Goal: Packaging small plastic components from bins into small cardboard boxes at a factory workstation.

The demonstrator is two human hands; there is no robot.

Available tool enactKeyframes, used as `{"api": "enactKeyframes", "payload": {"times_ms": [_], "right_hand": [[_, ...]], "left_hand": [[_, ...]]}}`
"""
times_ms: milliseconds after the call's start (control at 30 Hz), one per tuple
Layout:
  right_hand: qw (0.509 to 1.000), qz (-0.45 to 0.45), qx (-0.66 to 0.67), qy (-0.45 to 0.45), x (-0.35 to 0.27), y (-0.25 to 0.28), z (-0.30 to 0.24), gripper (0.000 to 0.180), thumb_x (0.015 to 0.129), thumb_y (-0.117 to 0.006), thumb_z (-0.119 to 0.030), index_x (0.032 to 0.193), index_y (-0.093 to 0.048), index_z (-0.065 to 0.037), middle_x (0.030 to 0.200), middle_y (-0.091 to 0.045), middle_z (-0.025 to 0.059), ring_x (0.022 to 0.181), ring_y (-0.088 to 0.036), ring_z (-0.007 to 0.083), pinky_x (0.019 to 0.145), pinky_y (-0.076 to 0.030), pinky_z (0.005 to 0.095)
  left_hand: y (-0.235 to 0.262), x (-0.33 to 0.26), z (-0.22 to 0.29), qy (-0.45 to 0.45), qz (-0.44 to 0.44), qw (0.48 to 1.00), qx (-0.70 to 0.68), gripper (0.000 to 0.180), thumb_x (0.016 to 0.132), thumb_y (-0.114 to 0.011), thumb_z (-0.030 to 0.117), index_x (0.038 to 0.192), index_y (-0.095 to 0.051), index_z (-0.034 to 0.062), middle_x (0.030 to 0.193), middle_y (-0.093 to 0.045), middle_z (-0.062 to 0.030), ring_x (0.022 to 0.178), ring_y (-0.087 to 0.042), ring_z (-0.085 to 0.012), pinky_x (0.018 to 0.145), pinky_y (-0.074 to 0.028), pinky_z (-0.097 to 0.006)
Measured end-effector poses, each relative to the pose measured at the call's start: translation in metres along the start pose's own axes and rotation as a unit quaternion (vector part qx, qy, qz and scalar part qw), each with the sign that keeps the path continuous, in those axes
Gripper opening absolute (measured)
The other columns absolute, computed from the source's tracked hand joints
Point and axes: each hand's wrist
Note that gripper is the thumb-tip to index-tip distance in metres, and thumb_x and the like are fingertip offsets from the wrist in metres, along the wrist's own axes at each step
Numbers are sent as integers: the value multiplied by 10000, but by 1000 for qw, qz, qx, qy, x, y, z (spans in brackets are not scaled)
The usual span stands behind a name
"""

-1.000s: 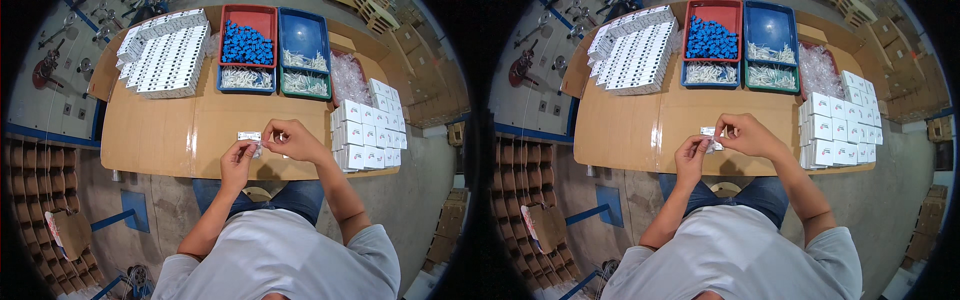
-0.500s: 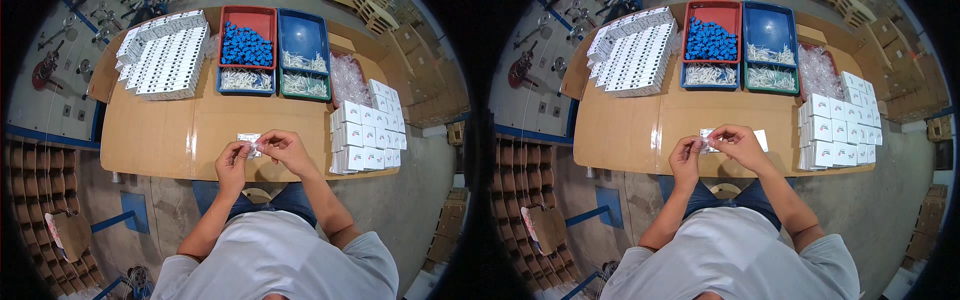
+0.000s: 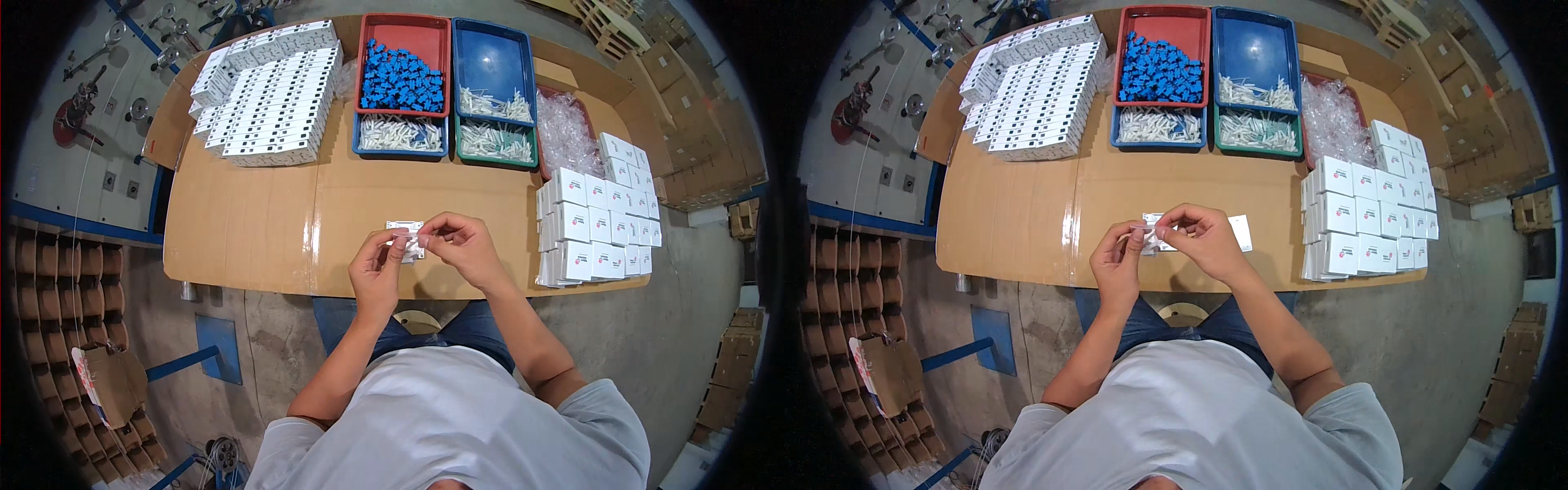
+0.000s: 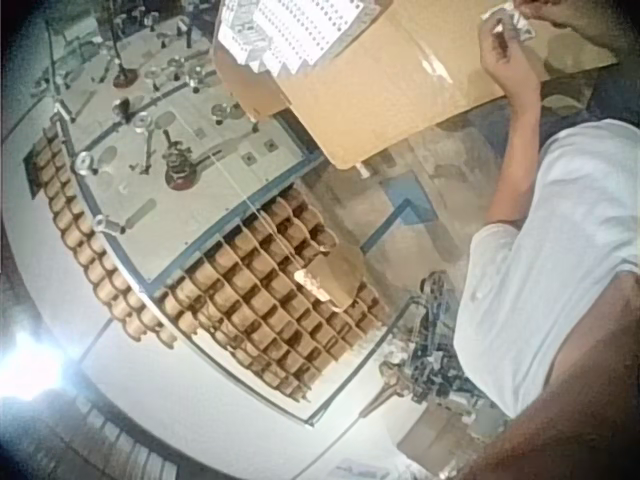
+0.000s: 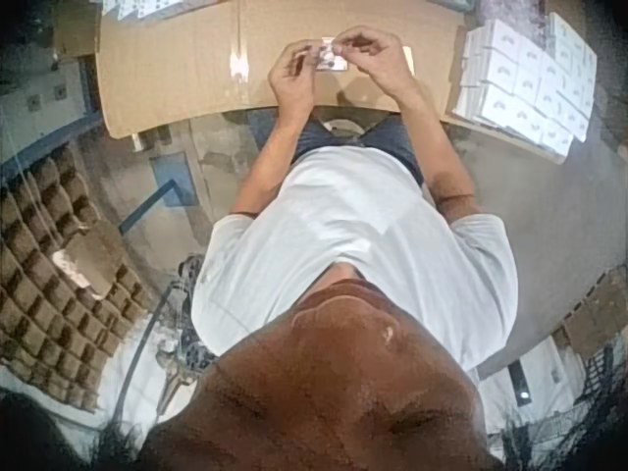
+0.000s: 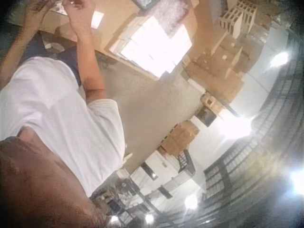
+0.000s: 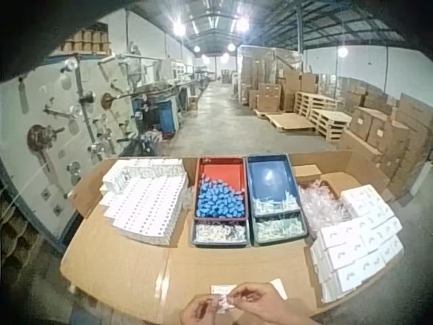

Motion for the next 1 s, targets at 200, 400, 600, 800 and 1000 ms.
{"api": "enactKeyframes", "payload": {"times_ms": [200, 400, 600, 800, 1000], "right_hand": [[999, 19, -2, 30, 2, 0, 13, 93, 960, -733, -27, 1043, -723, 14, 937, -712, 26, 799, -621, 33, 698, -493, 192], [998, 37, -3, 48, -1, -7, 27, 78, 968, -721, -21, 1039, -705, 8, 926, -702, 18, 786, -609, 30, 688, -485, 186], [998, 51, -6, 44, -3, -9, 31, 87, 954, -713, -3, 1037, -691, 9, 943, -676, 6, 819, -603, 46, 725, -494, 199], [977, 18, -189, 92, 1, 1, 19, 95, 907, -750, -31, 990, -706, -17, 868, -636, -12, 684, -483, 36, 604, -399, 208], [944, 9, -313, 108, -2, 1, 15, 89, 908, -755, -65, 962, -711, -9, 800, -608, -14, 626, -439, 39, 552, -365, 233]], "left_hand": [[1, 1, -4, 8, 3, 1000, 3, 145, 1032, -681, 106, 1127, -695, -2, 1025, -706, -33, 938, -654, -91, 822, -536, -247], [-2, 0, -8, 8, 16, 1000, -11, 131, 1036, -675, 108, 1113, -676, 1, 1007, -700, -26, 897, -637, -79, 790, -529, -242], [-3, -3, -10, 24, 15, 1000, -14, 107, 1042, -662, 101, 1099, -648, 11, 994, -698, -18, 867, -625, -67, 741, -514, -229], [6, -2, -17, 54, -36, 998, 28, 105, 1050, -649, 97, 1100, -648, 5, 951, -690, -25, 832, -633, -64, 715, -506, -225], [14, -1, -26, 67, -62, 992, 88, 108, 1047, -653, 99, 1091, -670, 2, 948, -699, -30, 812, -635, -62, 692, -508, -228]]}}
Point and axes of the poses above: each hand's wrist, its own x-axis towards the middle knuckle, its own y-axis out of the back of the hand, z = x × y
